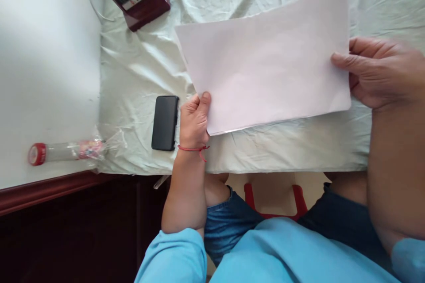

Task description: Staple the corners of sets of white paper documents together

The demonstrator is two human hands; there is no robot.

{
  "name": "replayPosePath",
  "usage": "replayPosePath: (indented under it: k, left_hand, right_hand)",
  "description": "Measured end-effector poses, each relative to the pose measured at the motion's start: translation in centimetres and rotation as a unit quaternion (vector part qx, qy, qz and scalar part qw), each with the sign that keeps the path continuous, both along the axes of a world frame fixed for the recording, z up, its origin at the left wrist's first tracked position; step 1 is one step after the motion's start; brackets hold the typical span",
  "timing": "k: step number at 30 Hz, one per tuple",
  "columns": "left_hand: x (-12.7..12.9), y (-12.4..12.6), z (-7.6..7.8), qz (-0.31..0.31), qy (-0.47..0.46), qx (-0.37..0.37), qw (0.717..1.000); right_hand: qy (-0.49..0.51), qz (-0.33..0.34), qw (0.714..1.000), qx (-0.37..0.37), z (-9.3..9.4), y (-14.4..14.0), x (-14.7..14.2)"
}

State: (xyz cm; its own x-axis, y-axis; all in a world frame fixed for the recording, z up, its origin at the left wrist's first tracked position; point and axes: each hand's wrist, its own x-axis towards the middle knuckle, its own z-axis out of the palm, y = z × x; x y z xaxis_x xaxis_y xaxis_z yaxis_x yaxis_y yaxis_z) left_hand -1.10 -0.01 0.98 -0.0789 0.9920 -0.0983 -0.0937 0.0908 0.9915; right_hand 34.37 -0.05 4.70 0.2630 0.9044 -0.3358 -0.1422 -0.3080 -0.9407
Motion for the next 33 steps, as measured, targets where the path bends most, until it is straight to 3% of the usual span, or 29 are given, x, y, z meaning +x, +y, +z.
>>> replayPosePath:
  k: [5, 9, 14, 19, 25, 29, 33]
  left_hand:
    - [0.4, 0.0, -0.3, -0.043, 0.012, -0.01, 0.999]
    - [-0.1, 0.1, -0.5, -0.059, 0.016, 0.0, 0.998]
    - [-0.6, -0.1, -0.1, -0.091, 0.018, -0.036, 0.995]
    - [-0.1, -0.4, 0.6, -0.06, 0.004, -0.05, 0.997]
    - [-0.4, -0.2, 0.1, -0.013, 0.013, -0.059, 0.998]
    - [-1.0, 0.1, -0.3, -0.008, 0.006, -0.029, 1.0]
    - [-0.8, 0.1, -0.2, 0.042, 0.009, 0.003, 0.999]
  right_hand:
    - [-0.099, -0.017, 0.994, -0.038, 0.5, -0.1, -0.6]
    - [-0.188, -0.057, 0.98, 0.026, -0.3, 0.2, -0.2]
    - [-0.15, -0.123, 0.977, 0.091, -0.6, 0.9, 0.0]
    - [-0.128, -0.134, 0.98, 0.076, -0.2, 1.1, -0.5]
    - [-0.116, -0.117, 0.983, 0.08, 0.0, 0.8, -1.0]
    - [-0.094, -0.115, 0.987, 0.059, 0.4, 0.7, -1.1]
    - [-0.064, -0.092, 0.992, 0.058, 0.4, 0.5, -0.9]
